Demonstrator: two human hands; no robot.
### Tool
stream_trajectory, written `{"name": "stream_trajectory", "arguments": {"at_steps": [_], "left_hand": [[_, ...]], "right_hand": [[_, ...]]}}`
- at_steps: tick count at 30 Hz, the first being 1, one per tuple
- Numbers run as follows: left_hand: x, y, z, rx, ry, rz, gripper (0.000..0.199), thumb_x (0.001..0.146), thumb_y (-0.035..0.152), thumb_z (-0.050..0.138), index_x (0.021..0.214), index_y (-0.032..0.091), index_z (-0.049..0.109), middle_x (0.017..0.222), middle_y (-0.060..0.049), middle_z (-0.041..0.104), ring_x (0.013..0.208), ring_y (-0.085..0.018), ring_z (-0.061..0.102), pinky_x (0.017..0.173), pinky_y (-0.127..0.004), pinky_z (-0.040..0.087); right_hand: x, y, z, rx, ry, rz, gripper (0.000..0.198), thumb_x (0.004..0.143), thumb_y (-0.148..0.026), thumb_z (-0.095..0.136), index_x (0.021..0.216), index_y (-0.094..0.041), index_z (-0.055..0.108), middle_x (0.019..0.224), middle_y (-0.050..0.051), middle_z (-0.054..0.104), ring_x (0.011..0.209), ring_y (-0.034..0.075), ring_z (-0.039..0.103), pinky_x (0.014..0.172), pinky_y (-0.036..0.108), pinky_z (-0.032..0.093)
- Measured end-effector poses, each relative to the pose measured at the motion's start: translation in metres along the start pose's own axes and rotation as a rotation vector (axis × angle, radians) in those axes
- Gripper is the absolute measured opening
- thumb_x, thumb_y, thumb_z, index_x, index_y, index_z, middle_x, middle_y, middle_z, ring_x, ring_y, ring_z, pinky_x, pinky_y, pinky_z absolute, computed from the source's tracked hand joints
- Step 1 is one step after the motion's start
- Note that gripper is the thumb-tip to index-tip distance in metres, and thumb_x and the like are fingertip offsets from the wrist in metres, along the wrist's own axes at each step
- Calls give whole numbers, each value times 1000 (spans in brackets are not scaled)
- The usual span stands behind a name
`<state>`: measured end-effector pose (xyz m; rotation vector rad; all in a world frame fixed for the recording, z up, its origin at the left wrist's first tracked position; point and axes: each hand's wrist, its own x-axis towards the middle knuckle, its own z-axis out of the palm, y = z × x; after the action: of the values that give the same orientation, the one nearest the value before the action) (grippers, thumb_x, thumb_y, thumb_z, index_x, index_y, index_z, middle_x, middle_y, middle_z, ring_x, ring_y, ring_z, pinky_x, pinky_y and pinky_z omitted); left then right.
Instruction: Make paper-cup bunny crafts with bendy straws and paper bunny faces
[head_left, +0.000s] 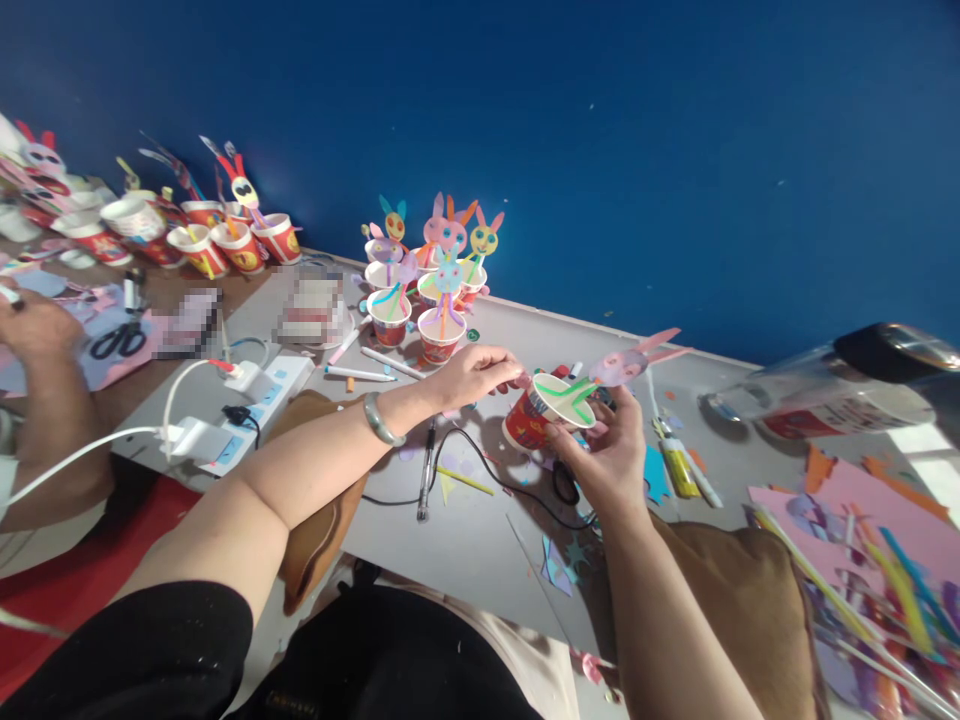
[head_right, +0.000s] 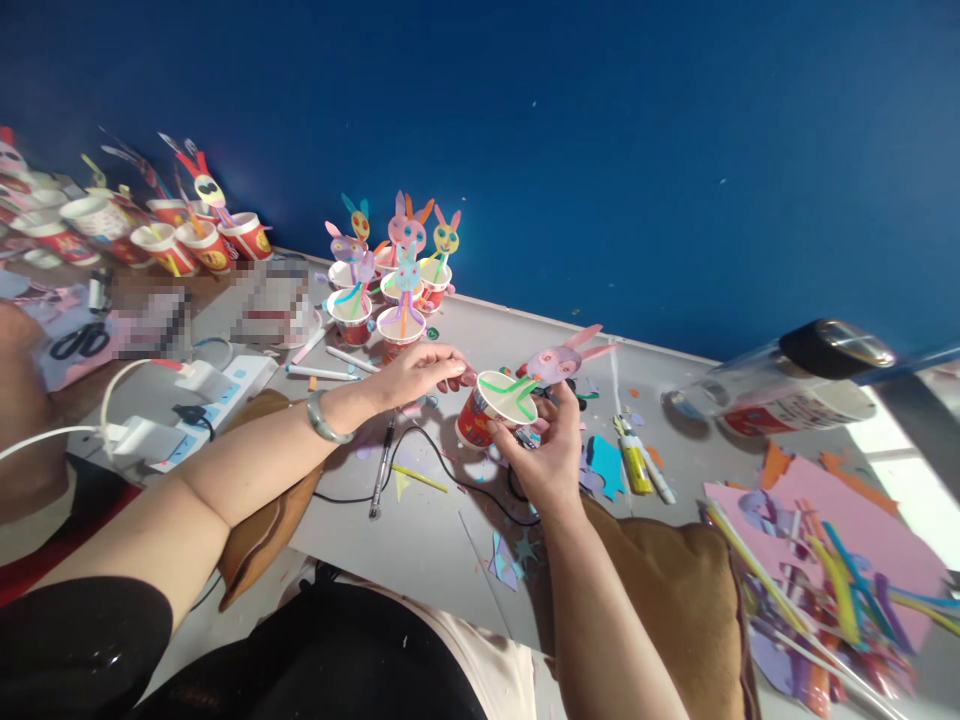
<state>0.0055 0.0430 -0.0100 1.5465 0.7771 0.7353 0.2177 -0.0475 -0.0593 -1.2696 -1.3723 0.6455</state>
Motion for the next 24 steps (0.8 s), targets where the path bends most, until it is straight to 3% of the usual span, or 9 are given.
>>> {"name": "stream_trajectory", "arguments": {"at_steps": [8,13,24], "left_hand": [[5,-11,1,18,-4,28,13,82,16,66,93,11,71,80,-5,74,72,-9,65,70,-23,52],[6,-15,3,47,20,-7,13,83,18,68,94,11,72,76,-3,72,62,-7,61,61,-23,50],[5,-11,2,59,23,2,10,80,17,73,88,11,71,75,-1,71,66,-7,60,64,-21,47]], "right_hand": [[1,-7,2,29,-9,33,98,67,-41,91,150,-25,41,128,15,67,112,30,71,93,44,61],[0,-8,2,10,-14,35,96,69,-43,89,150,-26,41,127,14,68,110,29,72,92,44,62],[0,-2,2,-67,6,30,84,68,-41,89,141,-27,49,133,14,64,117,31,68,90,47,61]]}}
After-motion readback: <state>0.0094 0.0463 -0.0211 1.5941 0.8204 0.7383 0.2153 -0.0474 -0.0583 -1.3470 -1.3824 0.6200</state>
